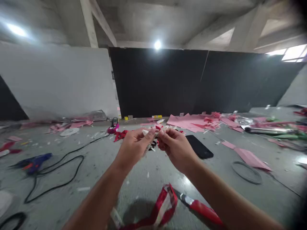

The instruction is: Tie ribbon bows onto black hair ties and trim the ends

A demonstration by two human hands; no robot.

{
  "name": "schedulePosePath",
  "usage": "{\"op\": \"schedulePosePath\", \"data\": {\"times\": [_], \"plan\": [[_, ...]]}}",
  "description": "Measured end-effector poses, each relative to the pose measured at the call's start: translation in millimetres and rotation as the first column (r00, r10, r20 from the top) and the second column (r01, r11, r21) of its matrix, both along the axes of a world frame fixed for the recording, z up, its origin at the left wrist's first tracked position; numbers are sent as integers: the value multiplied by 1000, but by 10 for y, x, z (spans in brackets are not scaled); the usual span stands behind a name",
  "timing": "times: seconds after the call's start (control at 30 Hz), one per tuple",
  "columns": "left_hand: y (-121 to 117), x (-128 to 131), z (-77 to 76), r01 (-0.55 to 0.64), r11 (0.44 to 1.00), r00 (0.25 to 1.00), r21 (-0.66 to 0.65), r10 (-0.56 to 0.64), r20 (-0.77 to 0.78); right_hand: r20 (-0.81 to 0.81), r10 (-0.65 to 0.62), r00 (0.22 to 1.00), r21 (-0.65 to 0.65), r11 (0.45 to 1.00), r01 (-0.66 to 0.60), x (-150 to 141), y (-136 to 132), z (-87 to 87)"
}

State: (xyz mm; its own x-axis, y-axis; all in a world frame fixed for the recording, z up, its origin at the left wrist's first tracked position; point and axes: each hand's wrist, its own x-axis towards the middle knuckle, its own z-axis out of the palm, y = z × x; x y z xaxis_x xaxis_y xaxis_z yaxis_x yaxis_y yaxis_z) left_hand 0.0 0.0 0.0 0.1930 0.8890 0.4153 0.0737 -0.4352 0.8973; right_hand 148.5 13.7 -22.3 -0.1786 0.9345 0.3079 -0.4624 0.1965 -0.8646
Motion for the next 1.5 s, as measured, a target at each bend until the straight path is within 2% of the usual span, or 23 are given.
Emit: {"op": "schedulePosePath", "data": {"times": [0.13, 0.2, 0.27, 0.43, 0.6, 0.67, 0.77, 0.9, 0.93, 1.0, 1.1, 1.2, 1.37, 1.43, 1.5], "plan": [[73, 139, -147, -81, 996, 960, -43, 90, 265, 67, -104, 992, 36, 994, 102, -99, -15, -89], [80, 224, -204, -67, 991, 907, -115, 108, 408, 108, -130, 986, 80, 989, 122, -134, -26, -116], [70, 306, -247, -22, 988, 870, -153, 94, 484, 97, -122, 988, 120, 987, 111, -160, -41, -128], [52, 408, -341, -38, 985, 907, -167, 105, 408, 31, -169, 985, 117, 979, 165, -195, -63, -124], [54, 365, -343, 92, 972, 914, -217, 4, 405, 7, -134, 991, 52, 990, 133, -142, -11, -103], [43, 321, -291, 120, 974, 923, -192, -38, 383, 63, -176, 982, 93, 981, 169, -99, 2, -78], [19, 255, -203, 94, 991, 957, -97, -63, 284, 181, -236, 955, 202, 959, 199, -39, -13, -23], [14, 202, -159, 7, 1000, 994, -22, -4, 110, 319, -118, 940, 247, 968, 38, 6, -48, 43], [22, 196, -162, -13, 1000, 995, -22, 15, 96, 348, -92, 933, 257, 966, 0, 11, -52, 49], [43, 187, -175, -13, 998, 985, -59, 23, 170, 395, -106, 913, 291, 957, -15, 13, -56, 46], [71, 171, -176, 37, 989, 926, -142, 19, 378, 466, -262, 845, 412, 910, 55, 2, -74, 19], [73, 147, -138, 45, 987, 898, -157, 29, 438, 528, -431, 731, 562, 823, 79, -3, -117, 10], [47, 141, -77, 129, 974, 851, -189, -11, 525, 560, -610, 561, 754, 656, -39, 49, -212, 70], [41, 149, -73, 179, 959, 825, -220, -25, 564, 574, -642, 507, 777, 624, -89, 78, -245, 103], [34, 149, -71, 222, 944, 816, -243, -44, 577, 594, -655, 467, 778, 617, -124, 105, -269, 143]]}}
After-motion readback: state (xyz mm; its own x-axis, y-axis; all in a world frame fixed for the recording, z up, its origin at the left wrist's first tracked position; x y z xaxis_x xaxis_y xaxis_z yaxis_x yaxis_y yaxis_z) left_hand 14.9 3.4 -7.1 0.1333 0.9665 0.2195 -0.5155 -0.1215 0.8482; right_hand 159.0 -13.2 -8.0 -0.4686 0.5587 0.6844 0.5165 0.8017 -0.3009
